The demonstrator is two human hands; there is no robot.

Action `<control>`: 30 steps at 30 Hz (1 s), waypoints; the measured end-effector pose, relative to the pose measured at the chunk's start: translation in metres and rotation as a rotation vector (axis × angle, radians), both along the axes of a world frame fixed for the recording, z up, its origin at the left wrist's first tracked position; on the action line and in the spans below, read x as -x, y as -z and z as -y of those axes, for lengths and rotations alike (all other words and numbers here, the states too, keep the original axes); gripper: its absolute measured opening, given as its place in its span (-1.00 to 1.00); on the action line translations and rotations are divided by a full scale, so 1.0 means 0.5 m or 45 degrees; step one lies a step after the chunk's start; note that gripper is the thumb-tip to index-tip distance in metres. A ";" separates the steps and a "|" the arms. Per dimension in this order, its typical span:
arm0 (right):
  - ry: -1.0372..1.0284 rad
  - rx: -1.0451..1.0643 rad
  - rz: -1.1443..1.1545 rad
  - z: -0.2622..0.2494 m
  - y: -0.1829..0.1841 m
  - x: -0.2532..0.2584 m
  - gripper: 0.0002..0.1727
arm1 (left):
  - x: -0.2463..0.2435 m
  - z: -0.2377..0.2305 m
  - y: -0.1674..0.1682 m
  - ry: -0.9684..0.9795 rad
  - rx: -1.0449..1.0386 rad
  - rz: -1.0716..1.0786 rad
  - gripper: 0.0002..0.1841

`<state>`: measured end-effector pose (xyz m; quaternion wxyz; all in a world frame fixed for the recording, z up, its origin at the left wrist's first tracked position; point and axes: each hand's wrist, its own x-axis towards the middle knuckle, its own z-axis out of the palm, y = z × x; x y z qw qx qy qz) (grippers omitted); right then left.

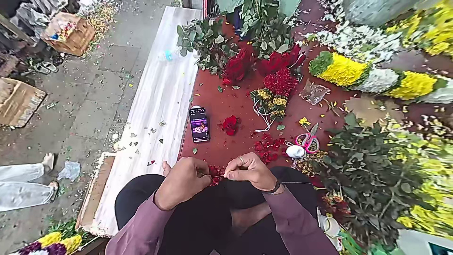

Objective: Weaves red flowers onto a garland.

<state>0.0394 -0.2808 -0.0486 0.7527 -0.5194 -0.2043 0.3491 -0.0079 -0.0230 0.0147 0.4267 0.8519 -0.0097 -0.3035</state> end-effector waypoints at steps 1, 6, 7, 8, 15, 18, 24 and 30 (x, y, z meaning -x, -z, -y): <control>-0.051 -0.028 0.027 0.000 -0.002 0.000 -0.89 | -0.002 -0.004 0.003 -0.008 0.017 -0.011 -0.86; -0.069 -0.059 0.064 0.007 0.000 -0.002 -0.88 | -0.003 -0.012 0.004 -0.065 0.145 -0.085 -0.79; -0.074 -0.067 0.073 0.008 0.001 -0.003 -0.88 | -0.005 -0.011 0.004 -0.082 0.133 -0.088 -0.79; -0.091 -0.073 0.091 0.008 0.001 -0.002 -0.88 | -0.006 -0.010 0.004 -0.094 0.117 -0.093 -0.80; -0.143 -0.076 0.148 0.007 -0.003 0.006 -0.88 | -0.006 -0.008 0.006 -0.104 0.099 -0.139 -0.83; -0.083 -0.077 0.153 0.012 -0.001 0.000 -0.88 | -0.009 -0.010 0.004 -0.116 0.139 -0.147 -0.84; -0.065 -0.084 0.141 0.010 -0.001 0.001 -0.88 | -0.007 -0.011 0.004 -0.121 0.156 -0.144 -0.84; -0.045 -0.067 0.149 0.013 0.001 -0.002 -0.88 | -0.006 -0.014 0.005 -0.088 0.163 -0.155 -0.83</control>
